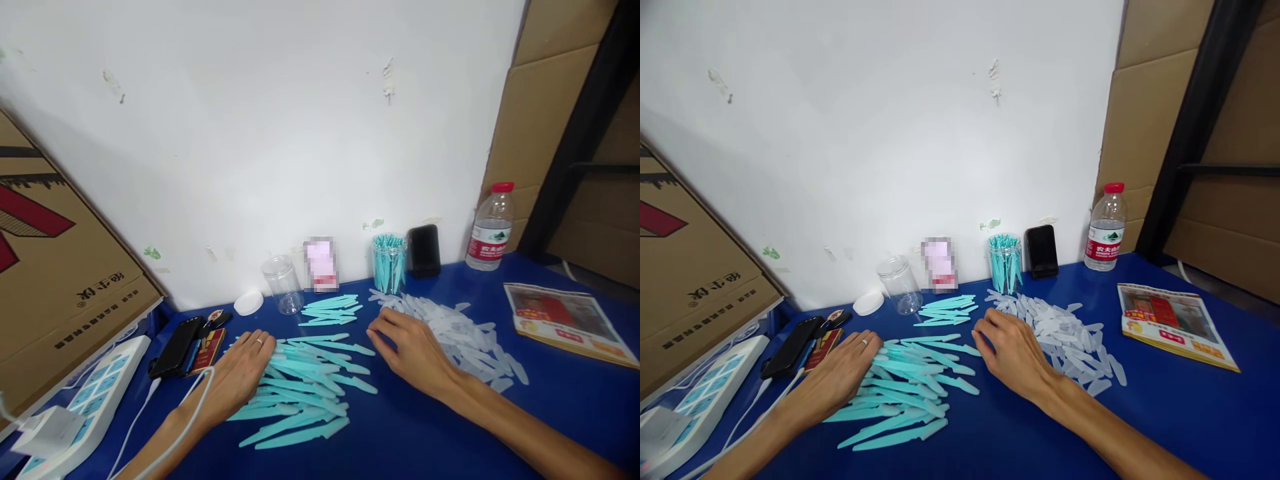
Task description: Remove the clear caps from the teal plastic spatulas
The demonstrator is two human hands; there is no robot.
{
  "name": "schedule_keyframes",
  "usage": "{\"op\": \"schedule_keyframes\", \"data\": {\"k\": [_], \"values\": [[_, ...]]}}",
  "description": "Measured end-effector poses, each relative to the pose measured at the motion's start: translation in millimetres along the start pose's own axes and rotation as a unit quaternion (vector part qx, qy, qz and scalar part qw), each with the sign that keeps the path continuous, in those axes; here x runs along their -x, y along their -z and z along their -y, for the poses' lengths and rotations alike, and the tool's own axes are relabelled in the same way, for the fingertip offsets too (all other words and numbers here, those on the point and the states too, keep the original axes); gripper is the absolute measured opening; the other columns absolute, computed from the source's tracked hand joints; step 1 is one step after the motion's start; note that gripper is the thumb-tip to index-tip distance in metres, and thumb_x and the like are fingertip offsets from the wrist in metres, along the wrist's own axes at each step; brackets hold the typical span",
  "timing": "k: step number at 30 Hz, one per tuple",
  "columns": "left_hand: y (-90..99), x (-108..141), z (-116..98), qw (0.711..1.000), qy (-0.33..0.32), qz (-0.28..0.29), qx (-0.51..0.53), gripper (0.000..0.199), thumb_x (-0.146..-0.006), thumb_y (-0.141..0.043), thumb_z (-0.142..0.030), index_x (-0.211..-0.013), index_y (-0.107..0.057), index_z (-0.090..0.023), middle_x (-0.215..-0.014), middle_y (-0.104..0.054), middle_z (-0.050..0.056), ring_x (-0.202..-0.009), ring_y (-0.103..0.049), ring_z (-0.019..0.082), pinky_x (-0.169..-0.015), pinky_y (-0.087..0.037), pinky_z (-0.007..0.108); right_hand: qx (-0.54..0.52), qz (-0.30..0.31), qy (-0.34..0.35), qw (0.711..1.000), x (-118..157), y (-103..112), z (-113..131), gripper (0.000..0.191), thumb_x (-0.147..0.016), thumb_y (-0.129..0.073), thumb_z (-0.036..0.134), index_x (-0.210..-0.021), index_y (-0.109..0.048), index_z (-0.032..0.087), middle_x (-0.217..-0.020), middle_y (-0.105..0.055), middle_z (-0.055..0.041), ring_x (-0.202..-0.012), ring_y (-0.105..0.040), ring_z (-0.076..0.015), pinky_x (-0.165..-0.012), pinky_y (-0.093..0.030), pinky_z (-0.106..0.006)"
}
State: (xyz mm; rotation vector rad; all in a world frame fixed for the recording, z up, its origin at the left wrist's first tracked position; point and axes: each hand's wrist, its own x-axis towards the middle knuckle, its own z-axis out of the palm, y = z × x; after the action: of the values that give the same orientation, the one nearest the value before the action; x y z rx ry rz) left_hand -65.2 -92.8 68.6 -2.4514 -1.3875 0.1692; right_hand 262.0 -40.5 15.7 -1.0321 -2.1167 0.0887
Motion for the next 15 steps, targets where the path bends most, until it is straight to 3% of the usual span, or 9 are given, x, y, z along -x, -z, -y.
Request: {"op": "schedule_keyframes", "data": {"k": [4, 7, 9, 11, 13, 15], "values": [[3.3, 8, 8, 0.997, 0.056, -0.017, 0.044, 0.04, -0.076, -0.031, 0.006, -0.102, -0.051, -0.017, -0.094, -0.06, 0.009, -0.092, -0.057, 0.026, -0.088, -0.042, 0.043, -0.05, 0.006, -0.022, 0.999, 1, 1, 1, 0.025, -0.095, -0.045, 0.027, -0.085, -0.066, 0.018, -0.083, -0.058, -0.0061, -0.073, -0.056, -0.0179, -0.067, -0.044, -0.032], [13.6, 5, 3, 0.986, 0.099, -0.061, 0.122, 0.024, -0.087, -0.031, -0.007, -0.096, -0.05, -0.019, -0.083, -0.058, 0.006, -0.079, -0.056, 0.024, -0.075, -0.044, 0.037, -0.184, -0.008, -0.09, 0.979, -2, 7, 20, 0.021, -0.094, -0.05, 0.035, -0.099, -0.065, 0.022, -0.093, -0.061, -0.0067, -0.083, -0.059, -0.0201, -0.074, -0.048, -0.034], [22.2, -4, -11, 0.962, 0.13, -0.112, 0.212, 0.018, -0.09, -0.032, -0.016, -0.095, -0.05, -0.02, -0.078, -0.057, 0.005, -0.072, -0.055, 0.022, -0.067, -0.042, 0.032, -0.32, -0.028, -0.164, 0.932, -11, 15, 42, 0.034, -0.092, -0.052, 0.043, -0.122, -0.055, 0.027, -0.11, -0.061, -0.0075, -0.097, -0.06, -0.0213, -0.08, -0.05, -0.035], [32.4, -21, -34, 0.92, 0.148, -0.153, 0.328, 0.016, -0.093, -0.035, -0.022, -0.096, -0.051, -0.021, -0.076, -0.058, 0.003, -0.069, -0.053, 0.02, -0.064, -0.041, 0.028, -0.446, -0.052, -0.22, 0.866, -27, 25, 66, 0.047, -0.092, -0.051, 0.048, -0.135, -0.042, 0.032, -0.126, -0.056, -0.0071, -0.108, -0.058, -0.0214, -0.087, -0.05, -0.036], [43.8, -43, -64, 0.9, 0.127, -0.17, 0.381, 0.021, -0.096, -0.032, -0.026, -0.101, -0.052, -0.023, -0.077, -0.059, 0.001, -0.068, -0.053, 0.017, -0.064, -0.041, 0.026, -0.52, -0.099, -0.239, 0.814, -48, 36, 85, 0.043, -0.091, -0.051, 0.051, -0.129, -0.048, 0.03, -0.122, -0.059, -0.0067, -0.105, -0.06, -0.0209, -0.086, -0.051, -0.036], [54.4, -67, -96, 0.828, 0.148, -0.204, 0.501, 0.023, -0.096, -0.035, -0.03, -0.106, -0.054, -0.022, -0.08, -0.061, 0.002, -0.073, -0.055, 0.018, -0.067, -0.042, 0.026, -0.559, -0.161, -0.223, 0.782, -70, 49, 95, 0.033, -0.091, -0.051, 0.05, -0.112, -0.056, 0.025, -0.106, -0.064, -0.0058, -0.091, -0.063, -0.0192, -0.077, -0.052, -0.033]]}}
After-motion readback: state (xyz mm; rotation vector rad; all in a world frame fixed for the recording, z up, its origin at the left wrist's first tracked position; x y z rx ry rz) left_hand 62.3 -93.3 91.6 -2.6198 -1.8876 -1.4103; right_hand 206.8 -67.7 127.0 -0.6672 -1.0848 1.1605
